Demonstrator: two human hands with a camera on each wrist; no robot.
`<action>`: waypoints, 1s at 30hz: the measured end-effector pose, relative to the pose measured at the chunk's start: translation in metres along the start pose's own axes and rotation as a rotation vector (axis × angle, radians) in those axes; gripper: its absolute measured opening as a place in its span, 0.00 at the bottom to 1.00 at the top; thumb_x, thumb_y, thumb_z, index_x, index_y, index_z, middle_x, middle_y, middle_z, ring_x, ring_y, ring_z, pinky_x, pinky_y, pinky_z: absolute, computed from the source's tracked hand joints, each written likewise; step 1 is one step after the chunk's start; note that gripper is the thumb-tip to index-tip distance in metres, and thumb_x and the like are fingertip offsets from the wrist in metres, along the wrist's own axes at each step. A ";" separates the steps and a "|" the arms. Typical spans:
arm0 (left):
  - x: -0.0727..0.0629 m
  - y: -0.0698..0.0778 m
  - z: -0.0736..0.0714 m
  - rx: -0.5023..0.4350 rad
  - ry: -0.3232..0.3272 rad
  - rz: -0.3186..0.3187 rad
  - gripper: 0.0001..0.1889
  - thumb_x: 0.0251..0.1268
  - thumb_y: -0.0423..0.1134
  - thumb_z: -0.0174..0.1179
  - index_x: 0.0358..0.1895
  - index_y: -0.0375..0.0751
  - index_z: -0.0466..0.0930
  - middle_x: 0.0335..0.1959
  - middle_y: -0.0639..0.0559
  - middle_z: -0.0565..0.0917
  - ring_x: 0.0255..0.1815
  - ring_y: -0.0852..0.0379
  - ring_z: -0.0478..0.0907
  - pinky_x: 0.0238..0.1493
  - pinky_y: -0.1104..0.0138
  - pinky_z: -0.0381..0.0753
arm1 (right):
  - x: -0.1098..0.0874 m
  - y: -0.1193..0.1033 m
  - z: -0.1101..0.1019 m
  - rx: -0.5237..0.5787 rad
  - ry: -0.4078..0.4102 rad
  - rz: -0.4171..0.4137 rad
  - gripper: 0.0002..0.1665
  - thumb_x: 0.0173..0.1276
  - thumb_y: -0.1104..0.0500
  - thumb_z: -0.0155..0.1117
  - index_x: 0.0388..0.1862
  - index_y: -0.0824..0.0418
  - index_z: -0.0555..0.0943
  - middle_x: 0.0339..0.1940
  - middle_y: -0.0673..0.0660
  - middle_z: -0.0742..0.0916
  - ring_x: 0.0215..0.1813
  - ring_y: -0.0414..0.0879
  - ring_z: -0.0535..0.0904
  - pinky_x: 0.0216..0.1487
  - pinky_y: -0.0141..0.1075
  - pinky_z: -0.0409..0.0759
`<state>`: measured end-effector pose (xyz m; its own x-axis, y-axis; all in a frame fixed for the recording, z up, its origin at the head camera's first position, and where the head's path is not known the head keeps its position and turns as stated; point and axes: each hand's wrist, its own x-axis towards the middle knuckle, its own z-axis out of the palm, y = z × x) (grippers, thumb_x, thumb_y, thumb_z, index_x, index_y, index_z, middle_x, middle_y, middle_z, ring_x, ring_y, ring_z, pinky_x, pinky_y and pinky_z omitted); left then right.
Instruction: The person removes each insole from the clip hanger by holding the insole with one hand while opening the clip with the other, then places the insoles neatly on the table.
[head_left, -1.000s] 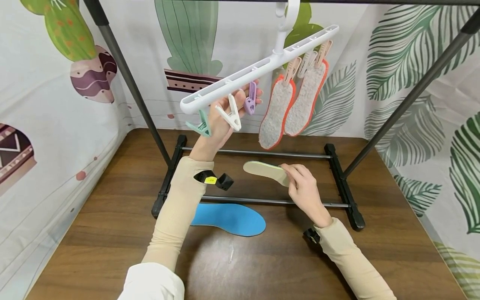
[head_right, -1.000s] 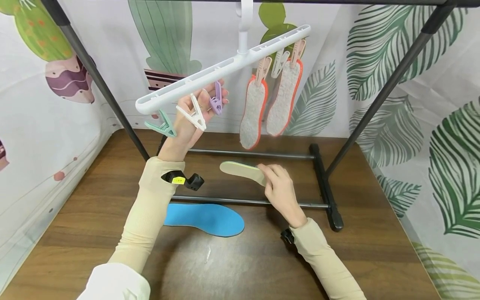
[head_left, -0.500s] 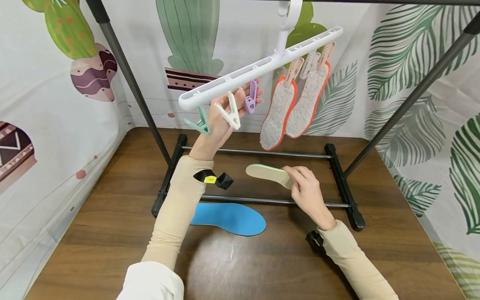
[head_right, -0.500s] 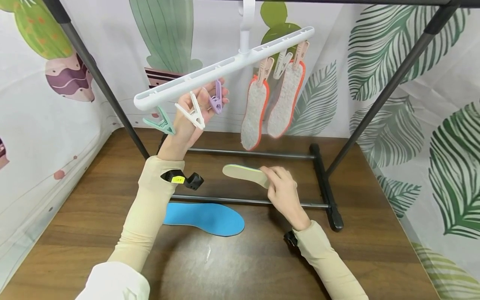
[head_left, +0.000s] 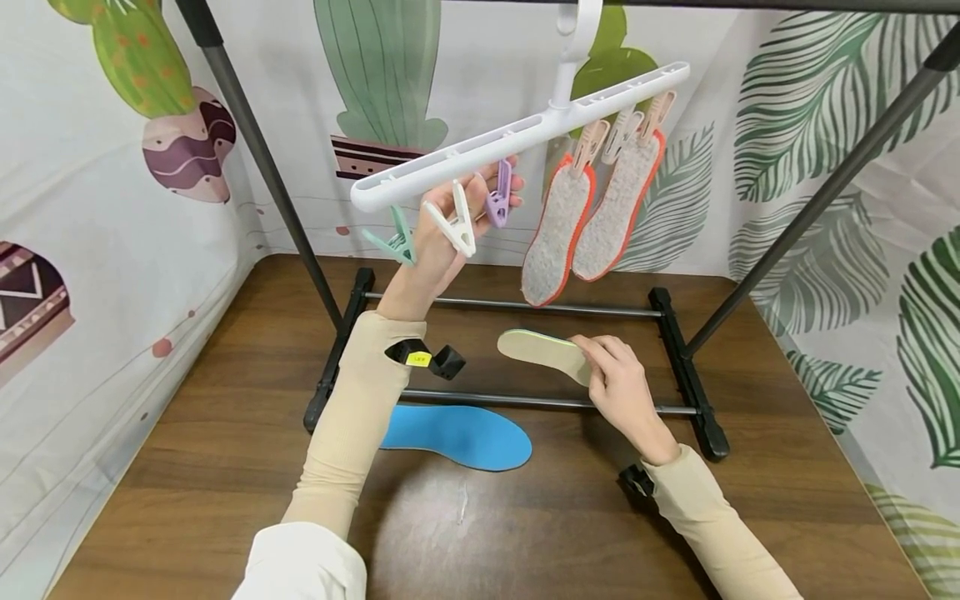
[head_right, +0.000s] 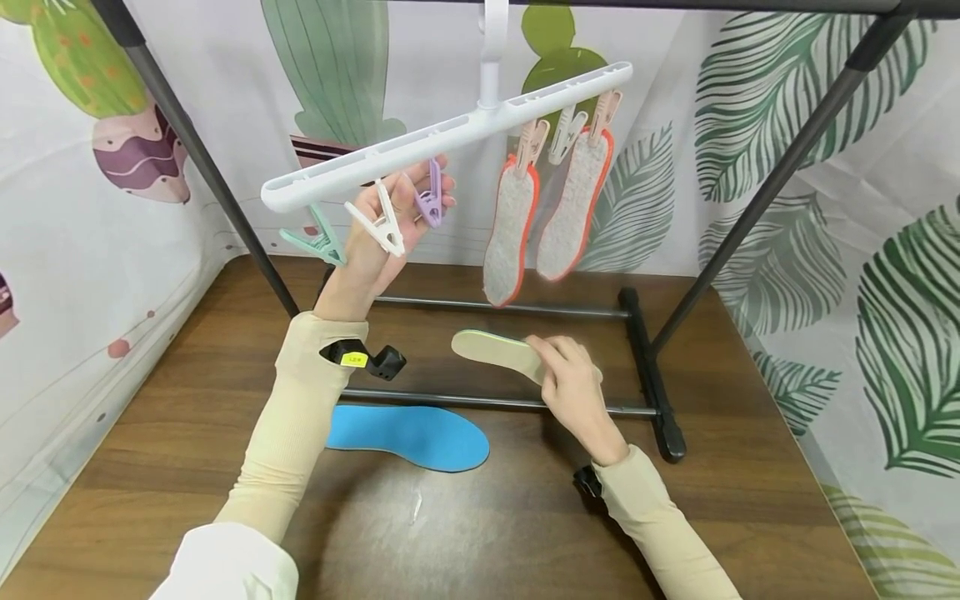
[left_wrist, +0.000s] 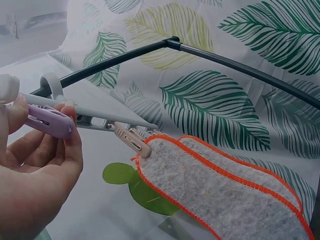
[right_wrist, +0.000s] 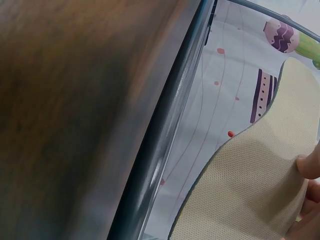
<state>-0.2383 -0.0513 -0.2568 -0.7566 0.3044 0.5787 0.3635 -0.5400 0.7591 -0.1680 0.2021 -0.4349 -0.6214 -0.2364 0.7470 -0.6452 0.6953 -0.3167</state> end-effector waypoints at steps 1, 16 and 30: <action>0.000 0.000 0.000 0.000 0.001 -0.001 0.52 0.49 0.64 0.67 0.66 0.21 0.64 0.47 0.49 0.82 0.46 0.55 0.81 0.55 0.64 0.78 | -0.001 0.000 0.000 -0.002 0.000 -0.002 0.20 0.61 0.77 0.55 0.49 0.64 0.83 0.35 0.60 0.84 0.38 0.53 0.77 0.40 0.43 0.70; -0.001 -0.001 -0.001 -0.012 0.011 -0.005 0.54 0.48 0.63 0.67 0.66 0.19 0.62 0.46 0.51 0.83 0.45 0.56 0.81 0.53 0.66 0.78 | -0.005 0.002 -0.003 -0.023 -0.026 0.005 0.23 0.59 0.77 0.54 0.49 0.63 0.84 0.34 0.60 0.84 0.38 0.53 0.77 0.39 0.43 0.71; 0.000 -0.003 -0.001 -0.023 0.024 0.002 0.53 0.48 0.63 0.68 0.66 0.20 0.63 0.51 0.44 0.82 0.46 0.54 0.81 0.55 0.64 0.79 | -0.011 0.007 -0.007 -0.047 -0.048 0.012 0.20 0.59 0.76 0.55 0.48 0.63 0.83 0.35 0.59 0.84 0.38 0.52 0.77 0.38 0.43 0.70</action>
<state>-0.2398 -0.0503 -0.2589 -0.7686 0.2849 0.5728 0.3525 -0.5586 0.7508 -0.1624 0.2141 -0.4410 -0.6499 -0.2594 0.7144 -0.6169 0.7290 -0.2966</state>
